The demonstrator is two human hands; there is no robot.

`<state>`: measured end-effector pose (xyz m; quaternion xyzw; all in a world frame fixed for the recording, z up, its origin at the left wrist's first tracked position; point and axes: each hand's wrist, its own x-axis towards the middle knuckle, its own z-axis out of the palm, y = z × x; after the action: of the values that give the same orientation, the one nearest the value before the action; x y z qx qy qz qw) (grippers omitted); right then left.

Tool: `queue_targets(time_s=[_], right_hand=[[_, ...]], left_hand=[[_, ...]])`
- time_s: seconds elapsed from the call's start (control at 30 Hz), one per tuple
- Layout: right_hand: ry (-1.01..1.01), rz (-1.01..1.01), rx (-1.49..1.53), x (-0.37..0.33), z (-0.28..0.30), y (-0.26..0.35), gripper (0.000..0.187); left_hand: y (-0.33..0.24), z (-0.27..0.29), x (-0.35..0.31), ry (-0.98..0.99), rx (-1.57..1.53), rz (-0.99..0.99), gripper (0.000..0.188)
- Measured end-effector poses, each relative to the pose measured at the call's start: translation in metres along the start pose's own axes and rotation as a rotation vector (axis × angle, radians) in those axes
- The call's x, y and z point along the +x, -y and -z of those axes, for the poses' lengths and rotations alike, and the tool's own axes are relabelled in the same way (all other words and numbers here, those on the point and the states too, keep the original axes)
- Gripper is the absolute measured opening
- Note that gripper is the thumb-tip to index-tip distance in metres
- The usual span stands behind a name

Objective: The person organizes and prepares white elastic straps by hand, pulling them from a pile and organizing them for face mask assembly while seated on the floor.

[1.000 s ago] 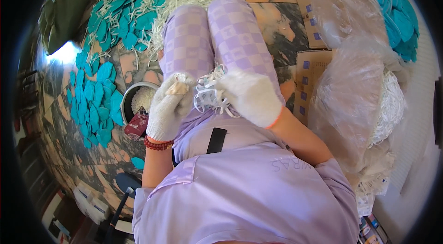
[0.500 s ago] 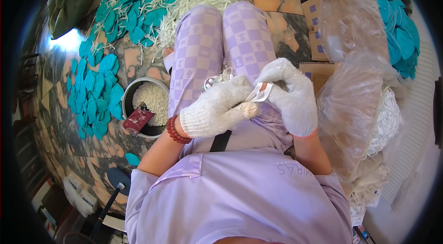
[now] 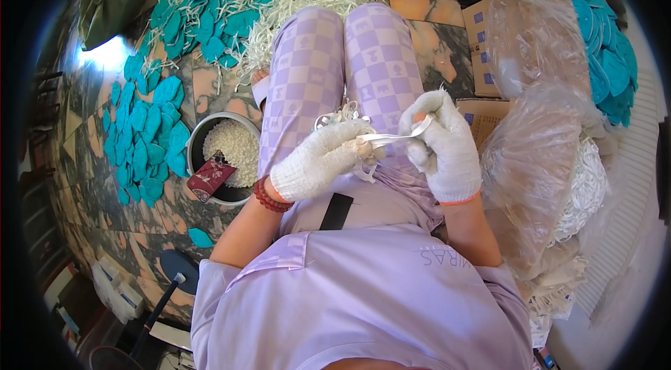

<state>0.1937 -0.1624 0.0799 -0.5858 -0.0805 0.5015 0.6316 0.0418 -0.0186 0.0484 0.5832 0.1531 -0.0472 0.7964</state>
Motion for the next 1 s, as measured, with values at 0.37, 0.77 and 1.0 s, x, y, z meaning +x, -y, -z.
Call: queue_targets(time_s=[0.37, 0.77, 1.0], right_hand=[[0.325, 0.278, -0.963, -0.001, 0.022, -0.004, 0.026], [-0.028, 0.355, -0.265, 0.004, -0.013, -0.02, 0.015], [0.108, -0.043, 0.801, 0.028, 0.031, 0.005, 0.025]], left_hand=[[-0.013, 0.011, 0.0, 0.038, 0.34, 0.004, 0.033], [0.012, -0.007, 0.002, 0.013, 0.106, -0.08, 0.027], [0.027, -0.013, -0.015, 0.134, 0.247, -0.021, 0.034]])
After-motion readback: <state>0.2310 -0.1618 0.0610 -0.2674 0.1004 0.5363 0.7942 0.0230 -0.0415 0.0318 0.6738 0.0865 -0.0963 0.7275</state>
